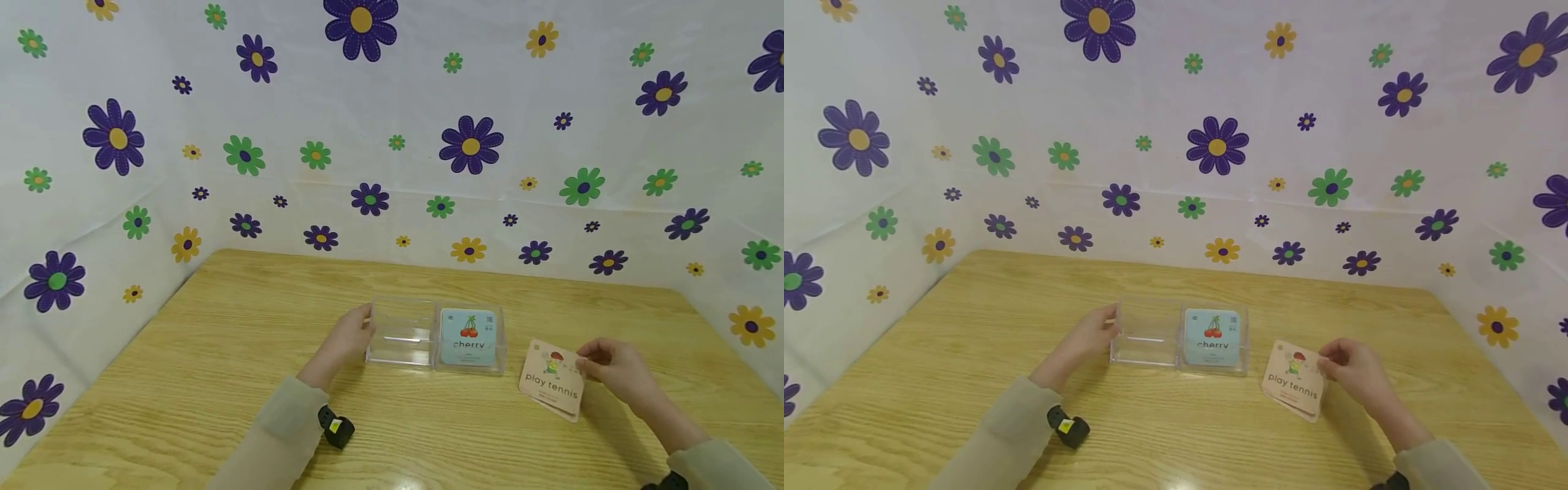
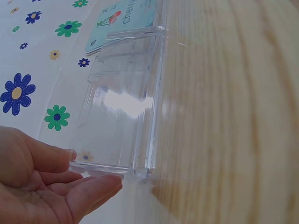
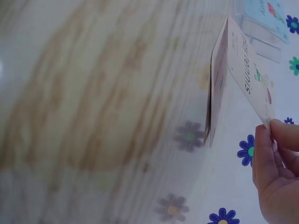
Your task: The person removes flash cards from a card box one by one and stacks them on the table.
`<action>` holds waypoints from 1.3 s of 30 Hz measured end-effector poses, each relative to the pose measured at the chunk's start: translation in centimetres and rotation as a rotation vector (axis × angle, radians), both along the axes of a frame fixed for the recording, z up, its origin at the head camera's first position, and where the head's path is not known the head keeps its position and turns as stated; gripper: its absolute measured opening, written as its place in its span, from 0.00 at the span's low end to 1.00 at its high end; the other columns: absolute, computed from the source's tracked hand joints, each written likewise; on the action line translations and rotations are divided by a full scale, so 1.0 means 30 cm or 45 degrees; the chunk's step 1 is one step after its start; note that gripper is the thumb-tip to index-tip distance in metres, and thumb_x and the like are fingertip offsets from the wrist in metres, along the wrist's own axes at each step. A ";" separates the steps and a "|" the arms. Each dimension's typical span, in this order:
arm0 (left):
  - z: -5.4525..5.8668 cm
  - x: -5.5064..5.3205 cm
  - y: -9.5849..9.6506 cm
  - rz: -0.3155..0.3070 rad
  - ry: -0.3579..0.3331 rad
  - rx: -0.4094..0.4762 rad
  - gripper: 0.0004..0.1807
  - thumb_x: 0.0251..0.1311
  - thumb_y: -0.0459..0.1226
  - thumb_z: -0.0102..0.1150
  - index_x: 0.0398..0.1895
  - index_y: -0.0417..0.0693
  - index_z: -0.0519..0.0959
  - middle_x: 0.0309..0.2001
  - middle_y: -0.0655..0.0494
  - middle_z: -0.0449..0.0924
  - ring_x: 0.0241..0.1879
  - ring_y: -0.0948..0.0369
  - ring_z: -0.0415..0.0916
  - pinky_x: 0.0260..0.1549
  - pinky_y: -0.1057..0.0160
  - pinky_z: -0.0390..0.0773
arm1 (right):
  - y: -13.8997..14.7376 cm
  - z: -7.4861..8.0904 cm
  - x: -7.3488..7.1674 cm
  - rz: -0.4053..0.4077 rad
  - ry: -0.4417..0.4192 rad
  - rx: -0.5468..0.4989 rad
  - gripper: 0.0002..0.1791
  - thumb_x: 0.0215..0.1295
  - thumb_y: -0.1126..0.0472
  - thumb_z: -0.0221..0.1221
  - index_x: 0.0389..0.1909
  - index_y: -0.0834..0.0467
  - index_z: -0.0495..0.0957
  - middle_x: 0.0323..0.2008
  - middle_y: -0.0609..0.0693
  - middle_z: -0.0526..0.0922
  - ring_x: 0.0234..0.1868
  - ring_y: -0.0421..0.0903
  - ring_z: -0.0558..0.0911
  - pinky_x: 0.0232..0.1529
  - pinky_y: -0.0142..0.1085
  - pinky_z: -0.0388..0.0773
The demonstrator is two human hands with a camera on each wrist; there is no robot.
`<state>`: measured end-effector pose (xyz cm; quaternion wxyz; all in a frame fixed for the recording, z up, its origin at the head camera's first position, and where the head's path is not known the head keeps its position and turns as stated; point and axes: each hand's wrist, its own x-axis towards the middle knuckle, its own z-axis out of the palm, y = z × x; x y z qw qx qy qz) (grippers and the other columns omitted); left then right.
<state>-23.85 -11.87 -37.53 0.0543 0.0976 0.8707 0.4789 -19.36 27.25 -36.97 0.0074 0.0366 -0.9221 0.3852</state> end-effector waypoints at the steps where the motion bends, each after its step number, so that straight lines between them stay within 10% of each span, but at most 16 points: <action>1: 0.000 0.001 0.000 -0.002 0.001 0.003 0.24 0.65 0.29 0.39 0.63 0.30 0.53 0.62 0.37 0.55 0.56 0.43 0.61 0.52 0.47 0.63 | 0.000 -0.002 0.000 -0.005 0.001 0.009 0.10 0.59 0.68 0.55 0.37 0.72 0.71 0.30 0.54 0.76 0.31 0.44 0.76 0.31 0.34 0.78; 39: 0.002 -0.004 0.004 0.023 -0.030 -0.007 0.24 0.65 0.29 0.38 0.63 0.29 0.52 0.62 0.36 0.56 0.57 0.43 0.60 0.53 0.49 0.63 | -0.009 -0.014 -0.020 0.114 0.006 0.483 0.04 0.53 0.71 0.57 0.26 0.69 0.73 0.22 0.50 0.74 0.23 0.45 0.71 0.21 0.36 0.70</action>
